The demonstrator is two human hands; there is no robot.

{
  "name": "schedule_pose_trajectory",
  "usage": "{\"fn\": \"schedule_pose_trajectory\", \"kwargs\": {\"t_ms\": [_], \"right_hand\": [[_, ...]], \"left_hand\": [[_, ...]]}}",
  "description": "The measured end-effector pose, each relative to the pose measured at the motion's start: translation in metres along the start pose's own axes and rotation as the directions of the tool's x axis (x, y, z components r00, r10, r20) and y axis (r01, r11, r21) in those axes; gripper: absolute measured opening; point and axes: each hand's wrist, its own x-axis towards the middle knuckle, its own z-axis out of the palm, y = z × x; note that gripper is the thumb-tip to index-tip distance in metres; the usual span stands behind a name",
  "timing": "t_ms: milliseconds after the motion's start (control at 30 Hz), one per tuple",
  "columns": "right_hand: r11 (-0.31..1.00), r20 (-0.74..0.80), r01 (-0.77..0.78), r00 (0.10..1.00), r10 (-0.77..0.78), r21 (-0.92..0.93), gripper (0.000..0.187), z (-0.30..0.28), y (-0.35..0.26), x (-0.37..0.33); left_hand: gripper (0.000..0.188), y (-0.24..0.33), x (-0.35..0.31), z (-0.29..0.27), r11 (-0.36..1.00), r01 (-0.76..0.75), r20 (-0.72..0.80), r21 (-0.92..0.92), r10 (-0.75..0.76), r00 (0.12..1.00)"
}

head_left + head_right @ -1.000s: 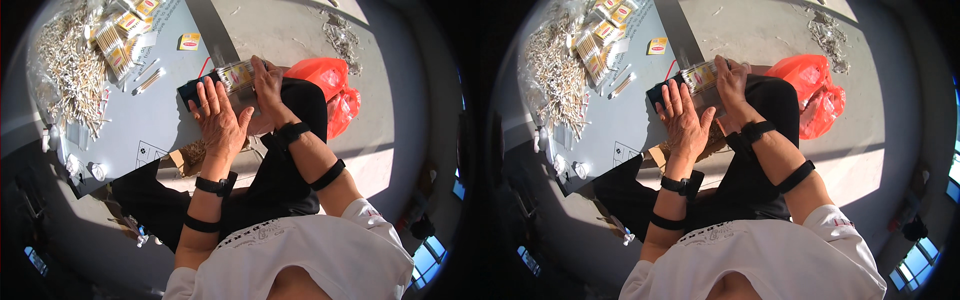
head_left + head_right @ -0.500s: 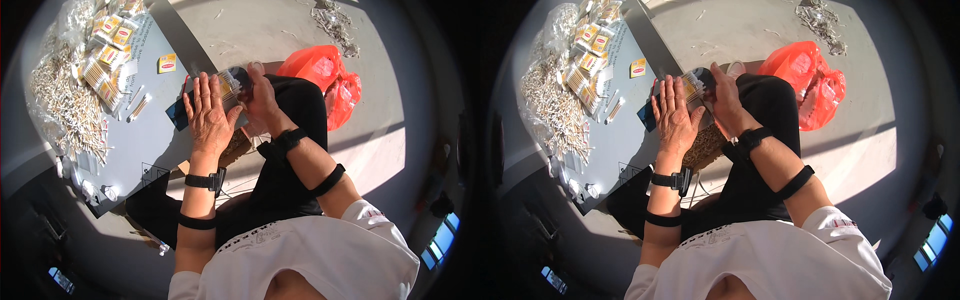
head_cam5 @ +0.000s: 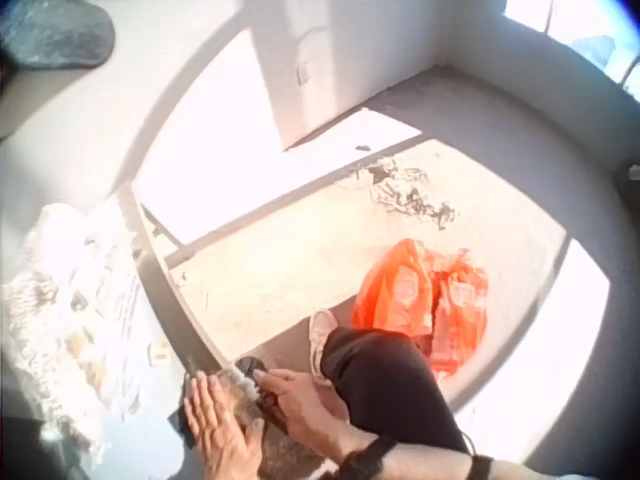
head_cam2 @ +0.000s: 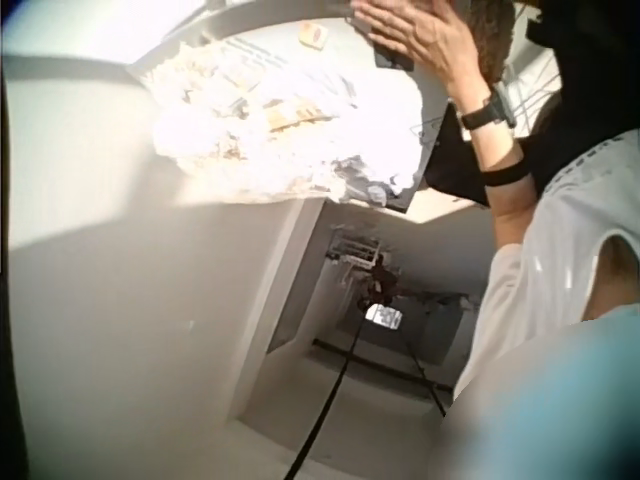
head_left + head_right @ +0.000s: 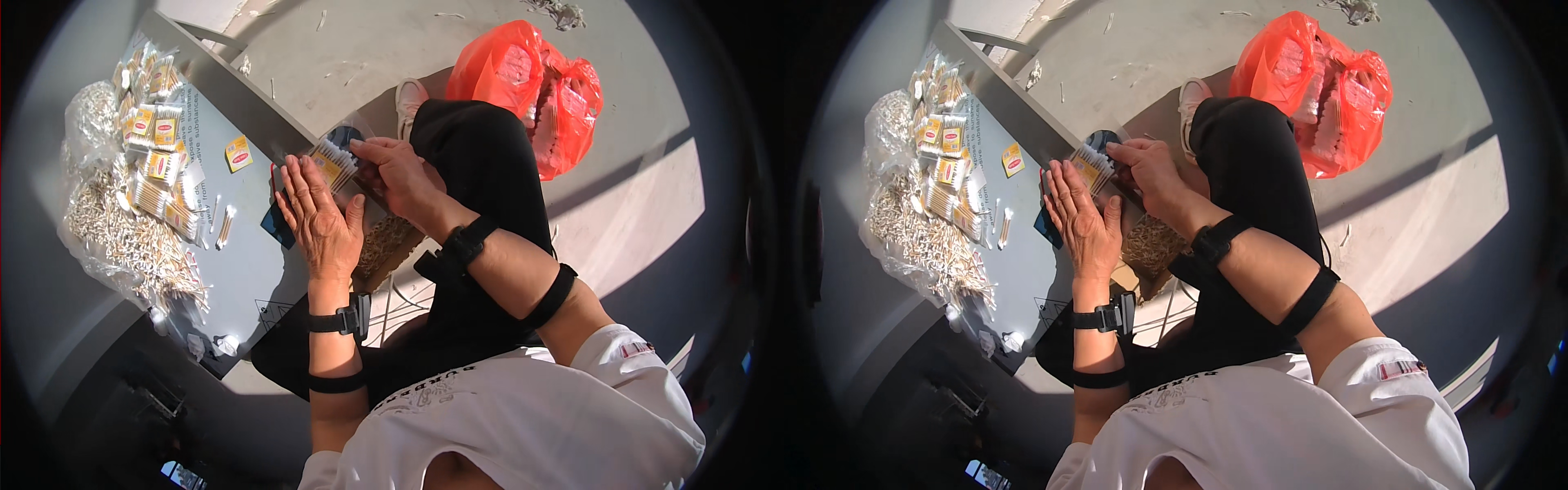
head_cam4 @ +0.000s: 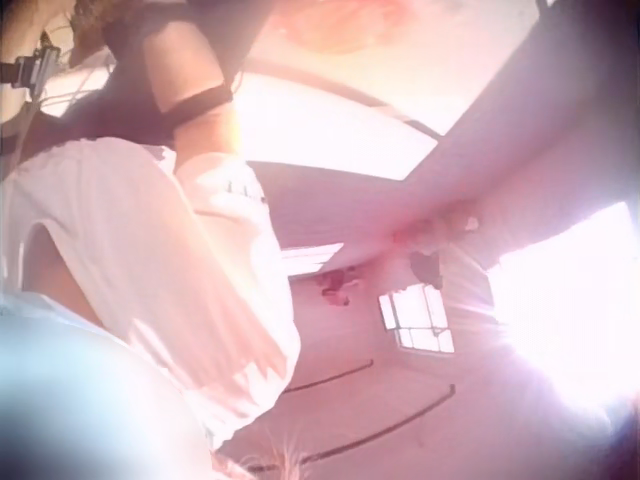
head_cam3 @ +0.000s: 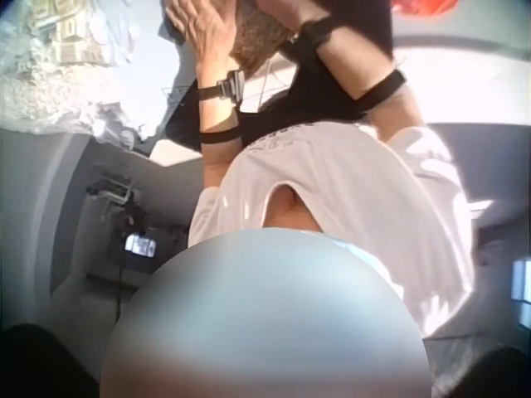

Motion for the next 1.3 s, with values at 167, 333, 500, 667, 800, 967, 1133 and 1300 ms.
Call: {"fn": "schedule_pose_trajectory", "kwargs": {"t_ms": [167,333,500,667,800,967,1133,1300], "right_hand": [[0.998,-0.012,-0.054,0.998,0.054,0.023,0.013,0.002,-0.004,0.002],[0.992,0.058,-0.111,0.993,0.107,0.061,0.014,-0.001,-0.002,0.002],[0.977,0.032,-0.184,0.983,0.182,0.110,0.012,-0.001,-0.003,0.006],[0.980,0.102,-0.194,0.977,0.187,0.055,0.009,-0.007,-0.002,0.013],[0.981,0.111,-0.192,0.975,0.191,0.002,0.012,-0.009,0.000,0.020],[0.992,0.101,-0.124,0.987,0.124,-0.001,0.010,-0.005,0.004,0.020],[0.996,0.064,-0.093,0.994,0.093,-0.006,0.005,-0.012,0.005,0.014],[0.987,0.076,-0.138,0.988,0.132,0.081,0.014,-0.010,0.002,0.012]], "left_hand": [[0.087,0.000,0.003,-0.001,1.000,-0.014,0.007,-0.002,0.014,1.000],[0.089,-0.001,0.002,-0.004,1.000,-0.017,0.043,-0.005,0.017,0.999],[0.090,0.000,0.002,-0.003,1.000,-0.012,0.046,-0.028,0.013,0.999],[0.091,-0.001,0.003,-0.002,1.000,-0.022,0.042,-0.017,0.022,0.999],[0.090,-0.002,0.003,-0.001,0.999,-0.041,0.036,0.001,0.041,0.999],[0.090,-0.003,0.003,-0.001,0.999,-0.047,0.030,0.003,0.047,0.998],[0.089,-0.003,0.003,0.000,0.999,-0.041,0.036,0.008,0.041,0.999],[0.088,-0.003,0.004,-0.001,0.999,-0.042,0.014,-0.018,0.042,0.999]]}}
